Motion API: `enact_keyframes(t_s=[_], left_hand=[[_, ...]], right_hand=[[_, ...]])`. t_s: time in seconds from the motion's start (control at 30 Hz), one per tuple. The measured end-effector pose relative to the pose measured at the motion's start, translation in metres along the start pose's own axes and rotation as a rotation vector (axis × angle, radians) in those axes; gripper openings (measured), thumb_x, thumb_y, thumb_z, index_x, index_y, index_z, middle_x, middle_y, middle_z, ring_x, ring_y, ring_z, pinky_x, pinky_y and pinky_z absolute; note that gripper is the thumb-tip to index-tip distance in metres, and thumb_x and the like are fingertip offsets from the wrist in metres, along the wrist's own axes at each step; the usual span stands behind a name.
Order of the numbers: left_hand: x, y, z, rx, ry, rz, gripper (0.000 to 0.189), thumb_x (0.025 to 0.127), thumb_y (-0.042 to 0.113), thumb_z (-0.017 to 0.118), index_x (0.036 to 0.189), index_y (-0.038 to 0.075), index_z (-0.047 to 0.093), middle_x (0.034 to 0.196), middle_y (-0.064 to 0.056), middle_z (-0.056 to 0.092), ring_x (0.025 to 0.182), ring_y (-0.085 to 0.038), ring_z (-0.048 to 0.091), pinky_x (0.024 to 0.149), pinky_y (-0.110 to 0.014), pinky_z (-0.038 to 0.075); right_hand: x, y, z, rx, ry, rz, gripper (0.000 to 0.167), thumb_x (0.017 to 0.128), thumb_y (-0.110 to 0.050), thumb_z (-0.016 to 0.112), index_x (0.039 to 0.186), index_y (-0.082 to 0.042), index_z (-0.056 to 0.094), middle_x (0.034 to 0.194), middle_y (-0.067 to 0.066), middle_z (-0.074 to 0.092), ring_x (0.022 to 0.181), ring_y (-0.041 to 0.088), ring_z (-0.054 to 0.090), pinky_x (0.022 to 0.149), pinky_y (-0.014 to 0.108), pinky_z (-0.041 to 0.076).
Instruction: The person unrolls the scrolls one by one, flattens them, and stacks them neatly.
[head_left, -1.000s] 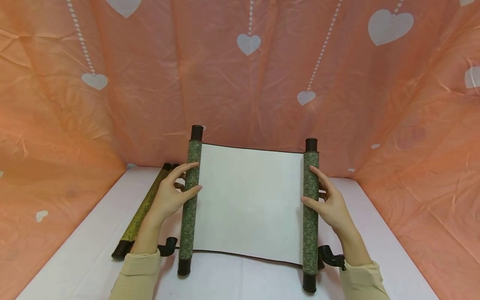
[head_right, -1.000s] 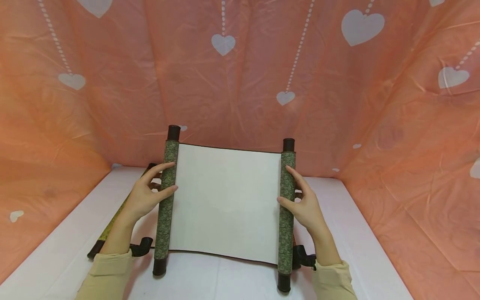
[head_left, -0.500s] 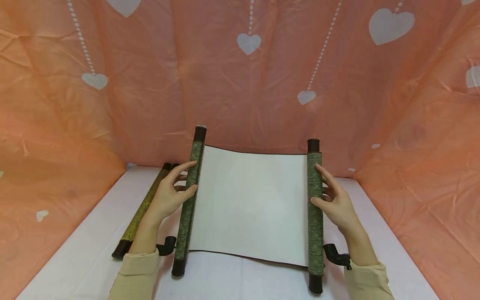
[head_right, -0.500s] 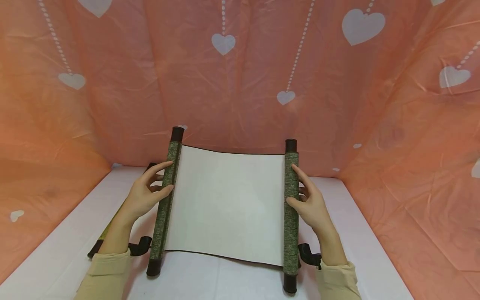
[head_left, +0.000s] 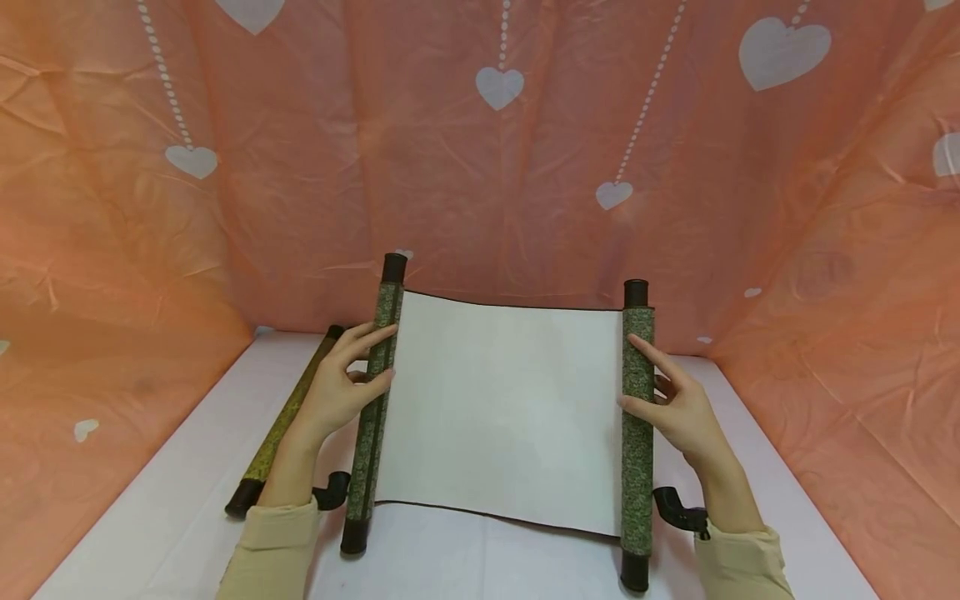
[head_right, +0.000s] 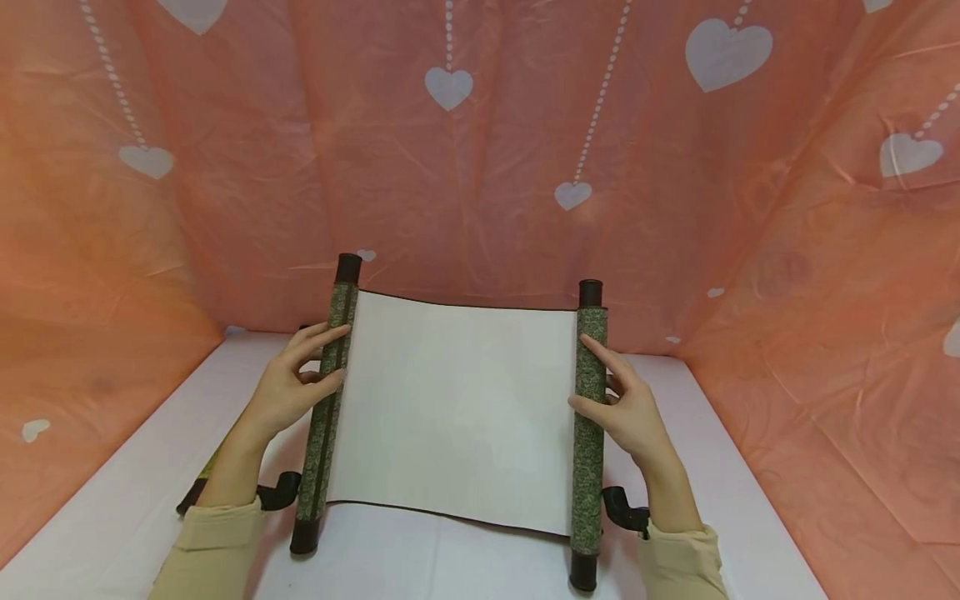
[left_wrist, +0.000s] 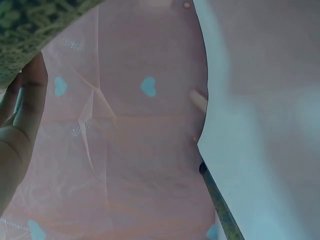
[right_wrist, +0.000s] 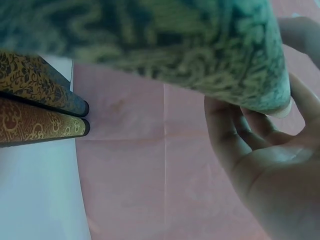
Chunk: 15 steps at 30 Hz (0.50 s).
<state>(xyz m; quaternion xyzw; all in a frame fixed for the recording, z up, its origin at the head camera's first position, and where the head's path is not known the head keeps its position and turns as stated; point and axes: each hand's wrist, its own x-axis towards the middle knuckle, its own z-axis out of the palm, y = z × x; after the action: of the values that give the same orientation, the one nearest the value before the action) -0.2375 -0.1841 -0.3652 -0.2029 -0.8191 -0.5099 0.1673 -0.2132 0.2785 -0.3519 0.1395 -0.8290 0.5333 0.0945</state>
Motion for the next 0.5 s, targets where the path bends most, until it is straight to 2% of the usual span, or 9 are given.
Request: enact_keyframes(t_s=[0.03, 0.13, 0.2, 0.27, 0.37, 0.5], left_hand=[[0.0002, -0.0003, 0.0001, 0.009, -0.002, -0.007, 0.059, 0.096, 0.009, 0.076, 0.151, 0.018, 0.057, 0.164, -0.013, 0.032, 0.139, -0.040, 0.041, 0.094, -0.059, 0.049], [0.0009, -0.0005, 0.0005, 0.038, -0.002, -0.022, 0.064, 0.092, 0.015, 0.082, 0.151, 0.021, 0.058, 0.165, -0.012, 0.032, 0.145, -0.040, 0.037, 0.095, -0.058, 0.050], [0.0013, -0.0006, 0.0007, 0.047, -0.001, -0.023, 0.064, 0.092, 0.015, 0.082, 0.151, 0.022, 0.058, 0.165, -0.012, 0.033, 0.145, -0.038, 0.039, 0.092, -0.052, 0.051], [0.0011, -0.0010, 0.0004, 0.049, 0.002, -0.025, 0.063, 0.093, 0.014, 0.081, 0.151, 0.023, 0.058, 0.165, -0.010, 0.033, 0.139, -0.035, 0.044, 0.088, -0.042, 0.050], [0.0005, -0.0016, -0.0001, 0.049, 0.005, -0.030, 0.063, 0.094, 0.013, 0.079, 0.151, 0.024, 0.057, 0.165, -0.008, 0.034, 0.132, -0.029, 0.048, 0.083, -0.032, 0.048], [-0.0004, -0.0012, -0.0011, 0.051, 0.000, -0.033, 0.063, 0.094, 0.012, 0.078, 0.152, 0.025, 0.056, 0.165, -0.006, 0.036, 0.123, -0.025, 0.048, 0.085, -0.031, 0.049]], right_hand=[[0.0001, 0.0006, 0.0005, -0.003, -0.001, 0.004, 0.087, 0.090, -0.004, 0.080, 0.163, -0.028, 0.039, 0.172, 0.012, 0.016, 0.151, 0.056, 0.019, 0.114, 0.070, 0.027], [0.0009, 0.0026, 0.0024, -0.025, 0.003, 0.001, 0.090, 0.088, -0.008, 0.084, 0.163, -0.030, 0.039, 0.171, 0.010, 0.020, 0.135, 0.042, 0.043, 0.100, 0.050, 0.047], [0.0012, 0.0036, 0.0035, -0.048, 0.011, -0.012, 0.089, 0.089, -0.008, 0.083, 0.163, -0.029, 0.039, 0.167, 0.010, 0.028, 0.121, 0.029, 0.048, 0.086, 0.036, 0.049], [0.0013, 0.0042, 0.0042, -0.066, 0.022, -0.026, 0.087, 0.090, -0.008, 0.082, 0.162, -0.027, 0.039, 0.162, 0.011, 0.034, 0.109, 0.022, 0.046, 0.075, 0.027, 0.047], [0.0011, 0.0038, 0.0041, -0.081, 0.032, -0.036, 0.084, 0.091, -0.007, 0.080, 0.163, -0.025, 0.038, 0.156, 0.015, 0.040, 0.111, 0.016, 0.047, 0.080, 0.023, 0.048], [0.0007, 0.0019, 0.0027, -0.065, 0.025, -0.052, 0.084, 0.092, -0.004, 0.078, 0.163, -0.023, 0.037, 0.153, 0.019, 0.042, 0.105, 0.025, 0.049, 0.077, 0.024, 0.046]])
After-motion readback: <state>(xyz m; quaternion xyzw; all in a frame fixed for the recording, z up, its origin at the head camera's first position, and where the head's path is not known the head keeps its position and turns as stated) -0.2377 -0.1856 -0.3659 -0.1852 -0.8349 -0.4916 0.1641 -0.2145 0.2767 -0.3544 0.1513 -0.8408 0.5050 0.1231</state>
